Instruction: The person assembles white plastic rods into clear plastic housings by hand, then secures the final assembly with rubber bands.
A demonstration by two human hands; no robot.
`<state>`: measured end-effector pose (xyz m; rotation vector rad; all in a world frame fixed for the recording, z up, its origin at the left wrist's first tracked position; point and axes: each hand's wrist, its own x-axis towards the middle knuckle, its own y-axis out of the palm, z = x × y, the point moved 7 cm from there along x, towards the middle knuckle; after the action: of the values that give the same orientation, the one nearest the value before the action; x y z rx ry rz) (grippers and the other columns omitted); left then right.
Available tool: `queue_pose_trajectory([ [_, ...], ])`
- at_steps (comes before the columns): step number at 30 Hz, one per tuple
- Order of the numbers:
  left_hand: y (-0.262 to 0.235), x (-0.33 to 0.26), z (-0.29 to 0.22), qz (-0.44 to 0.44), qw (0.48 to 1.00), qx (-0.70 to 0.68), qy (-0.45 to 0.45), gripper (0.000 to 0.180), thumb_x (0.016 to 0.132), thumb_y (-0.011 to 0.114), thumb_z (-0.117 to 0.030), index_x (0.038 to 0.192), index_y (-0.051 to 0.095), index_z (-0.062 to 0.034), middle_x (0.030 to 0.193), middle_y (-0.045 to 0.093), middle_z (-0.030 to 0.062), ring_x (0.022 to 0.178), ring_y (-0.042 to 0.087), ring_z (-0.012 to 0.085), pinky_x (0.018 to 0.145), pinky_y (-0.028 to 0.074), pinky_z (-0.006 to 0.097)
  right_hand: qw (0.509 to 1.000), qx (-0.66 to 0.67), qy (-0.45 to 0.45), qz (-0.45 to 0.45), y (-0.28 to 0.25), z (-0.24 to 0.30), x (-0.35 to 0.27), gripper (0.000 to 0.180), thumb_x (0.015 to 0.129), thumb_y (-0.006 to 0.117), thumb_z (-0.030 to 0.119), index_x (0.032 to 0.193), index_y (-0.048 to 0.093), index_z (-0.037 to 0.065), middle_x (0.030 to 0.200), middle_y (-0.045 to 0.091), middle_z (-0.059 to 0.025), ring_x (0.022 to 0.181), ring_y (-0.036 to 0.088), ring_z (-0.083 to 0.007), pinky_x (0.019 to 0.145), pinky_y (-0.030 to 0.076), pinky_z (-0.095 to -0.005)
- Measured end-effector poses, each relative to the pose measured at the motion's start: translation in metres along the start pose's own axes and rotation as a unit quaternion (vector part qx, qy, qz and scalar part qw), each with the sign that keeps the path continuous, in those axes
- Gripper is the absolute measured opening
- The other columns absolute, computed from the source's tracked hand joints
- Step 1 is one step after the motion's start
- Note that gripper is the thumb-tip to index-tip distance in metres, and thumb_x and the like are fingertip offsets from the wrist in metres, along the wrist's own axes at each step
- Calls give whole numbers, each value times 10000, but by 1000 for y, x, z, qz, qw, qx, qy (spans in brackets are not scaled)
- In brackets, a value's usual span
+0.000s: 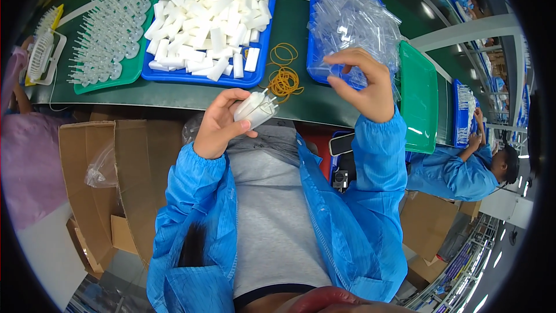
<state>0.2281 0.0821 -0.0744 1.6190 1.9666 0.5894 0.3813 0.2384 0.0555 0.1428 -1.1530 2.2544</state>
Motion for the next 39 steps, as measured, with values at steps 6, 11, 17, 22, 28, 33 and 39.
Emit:
queue_pose_trajectory([
  [6, 5, 2, 2, 16, 1000, 18, 2, 453, 779, 620, 28, 1188, 443, -53, 1153, 510, 113, 1015, 536, 185, 701, 547, 299, 953, 297, 19, -59, 42, 21, -3, 269, 709, 696, 19, 973, 642, 26, 941, 643, -87, 807, 568, -161, 708, 460, -271],
  [11, 10, 1, 0, 37, 999, 32, 20, 414, 791, 615, 26, 1169, 465, -51, 1160, 470, 73, 1030, 520, 179, 701, 558, 288, 971, 237, 6, -16, 61, 28, -1, 326, 704, 701, 21, 1023, 644, 62, 897, 638, -79, 800, 565, -154, 710, 466, -274],
  [17, 12, 2, 7, 29, 999, 27, -2, 382, 779, 620, 51, 1129, 493, -39, 1156, 460, 72, 1035, 513, 174, 675, 566, 278, 977, 211, 6, -27, 66, 42, 2, 341, 678, 716, 18, 1010, 652, 60, 893, 641, -85, 801, 597, -191, 687, 483, -291],
  [22, 12, 3, 5, 31, 997, 62, 35, 321, 777, 620, 56, 1073, 522, -18, 1119, 463, 80, 1029, 511, 180, 661, 573, 276, 983, 179, -31, -26, 67, 49, 2, 352, 632, 762, 31, 968, 657, 26, 899, 652, -98, 823, 609, -200, 706, 480, -290],
  [28, 10, 2, 0, 19, 995, 81, 57, 251, 778, 618, 52, 1013, 554, -11, 1104, 465, 96, 1013, 512, 187, 649, 577, 274, 985, 163, -28, -56, 60, 48, 0, 294, 656, 744, 37, 937, 656, 37, 838, 645, -85, 780, 606, -221, 678, 476, -298],
  [33, 8, 1, 1, 19, 995, 76, 66, 246, 774, 626, 47, 1002, 559, -15, 1102, 466, 104, 989, 527, 188, 647, 576, 269, 989, 133, -43, -45, 56, 47, -2, 252, 673, 734, 37, 914, 660, 44, 802, 628, -71, 710, 573, -191, 607, 452, -277],
  [39, 11, 1, -5, 7, 988, 115, 98, 270, 737, 645, 90, 978, 565, -1, 1094, 470, 109, 942, 555, 188, 650, 581, 266, 975, 219, 38, -8, 65, 33, -7, 170, 734, 701, 34, 899, 659, 39, 756, 598, -38, 686, 531, -114, 570, 421, -233],
])
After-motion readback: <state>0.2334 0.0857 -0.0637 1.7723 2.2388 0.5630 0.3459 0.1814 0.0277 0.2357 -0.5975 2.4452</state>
